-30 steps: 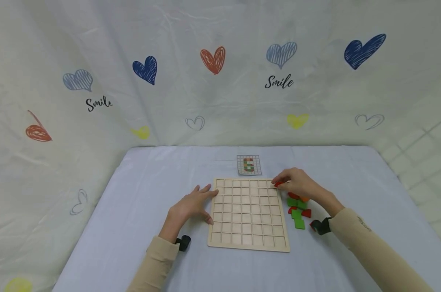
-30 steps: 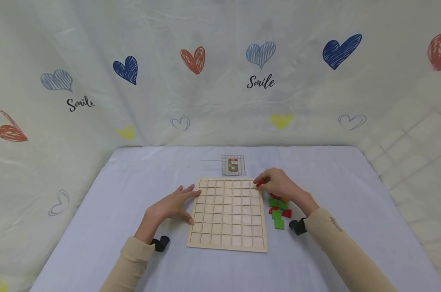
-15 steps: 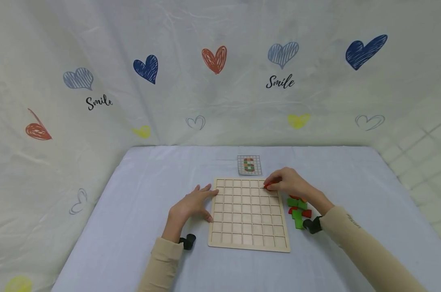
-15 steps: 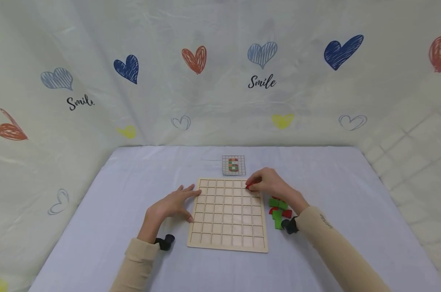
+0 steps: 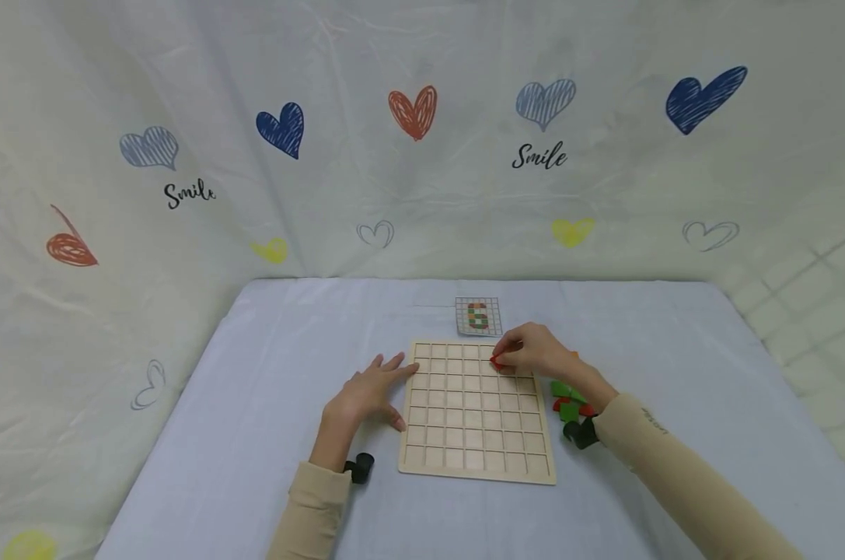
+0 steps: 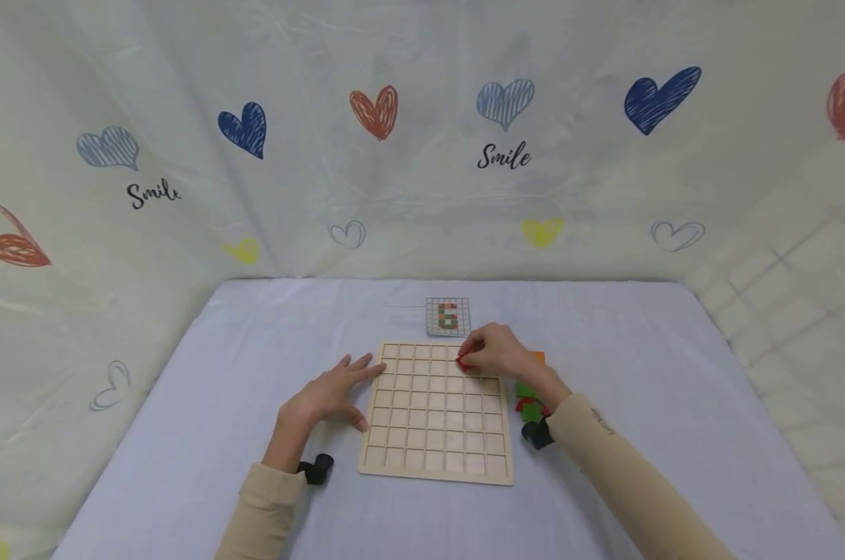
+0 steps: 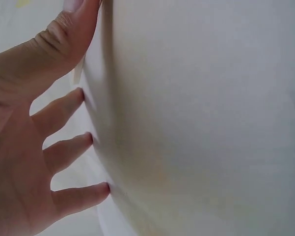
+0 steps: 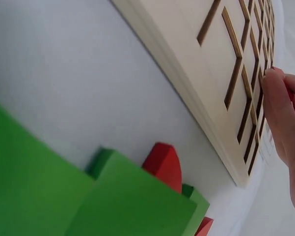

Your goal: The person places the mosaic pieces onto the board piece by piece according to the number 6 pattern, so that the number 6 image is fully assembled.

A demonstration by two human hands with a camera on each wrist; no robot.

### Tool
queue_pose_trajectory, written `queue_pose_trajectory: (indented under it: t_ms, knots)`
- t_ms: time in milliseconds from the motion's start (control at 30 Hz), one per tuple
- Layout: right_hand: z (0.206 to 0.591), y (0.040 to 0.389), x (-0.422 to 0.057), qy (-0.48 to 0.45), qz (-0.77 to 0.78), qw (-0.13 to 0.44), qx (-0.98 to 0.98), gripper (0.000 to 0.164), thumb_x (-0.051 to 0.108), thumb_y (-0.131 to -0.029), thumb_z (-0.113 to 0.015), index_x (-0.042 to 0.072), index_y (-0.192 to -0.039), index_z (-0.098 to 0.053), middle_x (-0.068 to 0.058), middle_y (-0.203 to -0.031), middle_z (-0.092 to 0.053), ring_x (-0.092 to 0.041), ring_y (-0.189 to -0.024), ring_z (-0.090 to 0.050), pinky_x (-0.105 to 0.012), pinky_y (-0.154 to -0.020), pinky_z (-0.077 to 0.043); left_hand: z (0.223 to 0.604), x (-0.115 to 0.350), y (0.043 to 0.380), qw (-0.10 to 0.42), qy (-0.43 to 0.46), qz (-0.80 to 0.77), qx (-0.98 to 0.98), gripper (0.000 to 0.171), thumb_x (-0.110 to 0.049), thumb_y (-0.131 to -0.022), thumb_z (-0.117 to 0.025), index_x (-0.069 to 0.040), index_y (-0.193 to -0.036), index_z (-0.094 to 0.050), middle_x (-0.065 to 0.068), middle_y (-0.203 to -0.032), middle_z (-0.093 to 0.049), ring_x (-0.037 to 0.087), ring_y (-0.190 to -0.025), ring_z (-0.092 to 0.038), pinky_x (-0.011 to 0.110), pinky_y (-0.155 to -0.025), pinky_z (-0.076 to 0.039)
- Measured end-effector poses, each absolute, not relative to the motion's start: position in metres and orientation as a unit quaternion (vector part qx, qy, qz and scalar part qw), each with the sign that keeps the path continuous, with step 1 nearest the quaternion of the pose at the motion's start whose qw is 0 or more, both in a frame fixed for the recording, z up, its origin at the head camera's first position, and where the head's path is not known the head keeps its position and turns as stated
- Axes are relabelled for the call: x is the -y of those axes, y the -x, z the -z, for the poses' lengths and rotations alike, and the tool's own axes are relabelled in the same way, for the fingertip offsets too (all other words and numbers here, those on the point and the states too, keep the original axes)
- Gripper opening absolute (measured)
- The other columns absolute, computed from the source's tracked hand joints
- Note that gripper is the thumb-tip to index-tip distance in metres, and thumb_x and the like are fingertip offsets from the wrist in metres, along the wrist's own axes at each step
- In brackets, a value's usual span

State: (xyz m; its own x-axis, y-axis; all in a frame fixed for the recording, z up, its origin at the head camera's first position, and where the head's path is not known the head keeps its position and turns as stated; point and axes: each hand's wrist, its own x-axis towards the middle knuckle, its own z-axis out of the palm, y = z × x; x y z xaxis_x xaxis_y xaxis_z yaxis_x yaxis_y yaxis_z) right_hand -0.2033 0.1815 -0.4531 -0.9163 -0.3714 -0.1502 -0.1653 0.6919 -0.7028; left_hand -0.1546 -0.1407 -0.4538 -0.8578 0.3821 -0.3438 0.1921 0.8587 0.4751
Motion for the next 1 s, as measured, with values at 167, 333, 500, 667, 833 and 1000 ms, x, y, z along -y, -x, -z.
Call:
queue_pose_trajectory:
  t_ms: [167,333,500,667,833,1000]
  knots:
    - [0.453,0.202,-0.174,0.131,0.351,0.136,-0.917,0.008,0.009,-0.091,-0.073,0.003,-0.092,-0.078,-0.007,-0.090,-0.076,-0.018,-0.083,-0.067,-0.036,-0.080,-0.057,0.455,0.135,0.153,0.209,-0.158,-0.218,-0.940,0.106,-0.025,-0.066,-0.096,-0.024,-0.158,-0.044,0.006,-0.171,-0.025,0.043,-0.158,-0.013,0.075,-0.118,-0.017]
    - [0.454,0.201,-0.167,0.132,0.348,0.127,-0.919,0.008,0.008,-0.091,-0.072,0.001,-0.091,-0.076,-0.009,-0.087,-0.075,-0.019,-0.080,-0.068,-0.040,-0.080,-0.059,0.453,0.132,0.152,0.216,-0.156,-0.221,-0.938,0.105,-0.025,-0.067,-0.096,-0.023,-0.158,-0.044,0.008,-0.171,-0.024,0.045,-0.158,-0.011,0.078,-0.117,-0.014]
    - [0.457,0.201,-0.162,0.114,0.341,0.111,-0.926,0.008,0.007,-0.091,-0.072,0.000,-0.087,-0.074,-0.010,-0.084,-0.074,-0.021,-0.076,-0.068,-0.039,-0.075,-0.059,0.452,0.131,0.153,0.225,-0.154,-0.234,-0.933,0.103,-0.025,-0.069,-0.095,-0.023,-0.158,-0.044,0.006,-0.171,-0.025,0.043,-0.159,-0.010,0.079,-0.116,-0.011]
    - [0.456,0.200,-0.156,0.099,0.326,0.097,-0.935,0.010,0.007,-0.090,-0.073,0.000,-0.082,-0.073,-0.012,-0.080,-0.073,-0.022,-0.070,-0.067,-0.035,-0.066,-0.059,0.451,0.129,0.156,0.228,-0.162,-0.228,-0.933,0.102,-0.026,-0.069,-0.094,-0.020,-0.158,-0.044,0.005,-0.170,-0.028,0.041,-0.159,-0.012,0.083,-0.113,-0.012]
    - [0.455,0.197,-0.153,0.086,0.320,0.101,-0.938,0.010,0.007,-0.090,-0.073,0.000,-0.082,-0.073,-0.010,-0.078,-0.072,-0.018,-0.066,-0.062,-0.028,-0.059,-0.053,0.450,0.128,0.159,0.233,-0.162,-0.216,-0.934,0.102,-0.026,-0.071,-0.093,-0.020,-0.159,-0.042,0.004,-0.171,-0.027,0.040,-0.159,-0.012,0.083,-0.113,-0.013]
    - [0.454,0.195,-0.151,0.081,0.323,0.101,-0.938,0.010,0.006,-0.091,-0.073,-0.001,-0.085,-0.074,-0.009,-0.076,-0.072,-0.015,-0.061,-0.059,-0.027,-0.058,-0.051,0.452,0.129,0.163,0.237,-0.165,-0.211,-0.934,0.100,-0.026,-0.073,-0.091,-0.022,-0.160,-0.040,0.002,-0.171,-0.025,0.038,-0.160,-0.011,0.082,-0.113,-0.013]
